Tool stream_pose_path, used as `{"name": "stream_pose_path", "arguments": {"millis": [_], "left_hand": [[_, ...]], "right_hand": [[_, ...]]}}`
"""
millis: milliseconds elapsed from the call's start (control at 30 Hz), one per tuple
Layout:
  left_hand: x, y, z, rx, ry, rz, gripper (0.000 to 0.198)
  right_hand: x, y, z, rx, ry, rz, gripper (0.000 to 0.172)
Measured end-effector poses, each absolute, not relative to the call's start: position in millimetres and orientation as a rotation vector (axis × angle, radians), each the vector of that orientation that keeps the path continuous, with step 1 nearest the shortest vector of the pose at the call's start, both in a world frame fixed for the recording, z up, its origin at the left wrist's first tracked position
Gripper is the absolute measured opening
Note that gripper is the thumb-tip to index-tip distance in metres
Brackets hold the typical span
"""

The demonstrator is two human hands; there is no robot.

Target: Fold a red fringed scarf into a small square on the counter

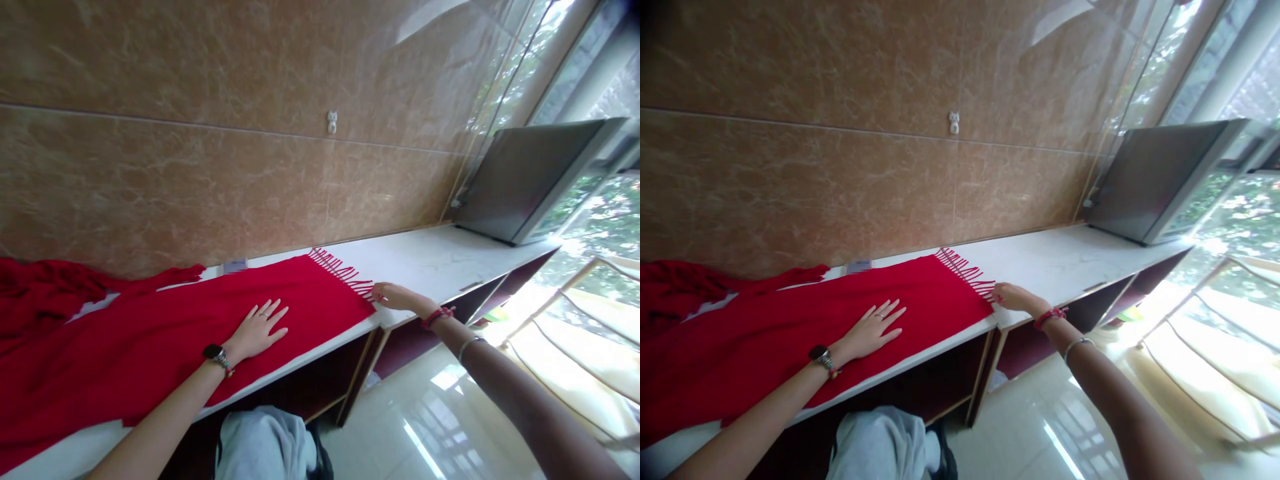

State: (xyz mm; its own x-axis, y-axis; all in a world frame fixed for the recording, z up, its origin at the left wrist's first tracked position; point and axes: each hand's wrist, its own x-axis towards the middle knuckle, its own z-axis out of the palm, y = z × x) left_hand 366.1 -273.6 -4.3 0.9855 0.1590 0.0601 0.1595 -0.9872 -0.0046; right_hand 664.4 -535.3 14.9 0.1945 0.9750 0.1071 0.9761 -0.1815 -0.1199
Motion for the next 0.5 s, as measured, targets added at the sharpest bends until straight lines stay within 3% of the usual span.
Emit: {"name": "stream_pose_path", "arguments": {"millis": [133,333,500], "left_hand": [[366,-270,-6,-3.109,-0.238,-0.12,0.053],[366,-270,-7,-3.116,-0.246,-0.145,0.052],[366,-269,-8,-3.119,-0.241,-0.163,0.052]], "right_hand": [[680,-545,16,-2.326,-1.796,-0.031,0.022],[648,-526,8,-2.31,-1.538,0.27,0.017],[636,-515,3,-2.27,-1.346,0.172,0.016]]}}
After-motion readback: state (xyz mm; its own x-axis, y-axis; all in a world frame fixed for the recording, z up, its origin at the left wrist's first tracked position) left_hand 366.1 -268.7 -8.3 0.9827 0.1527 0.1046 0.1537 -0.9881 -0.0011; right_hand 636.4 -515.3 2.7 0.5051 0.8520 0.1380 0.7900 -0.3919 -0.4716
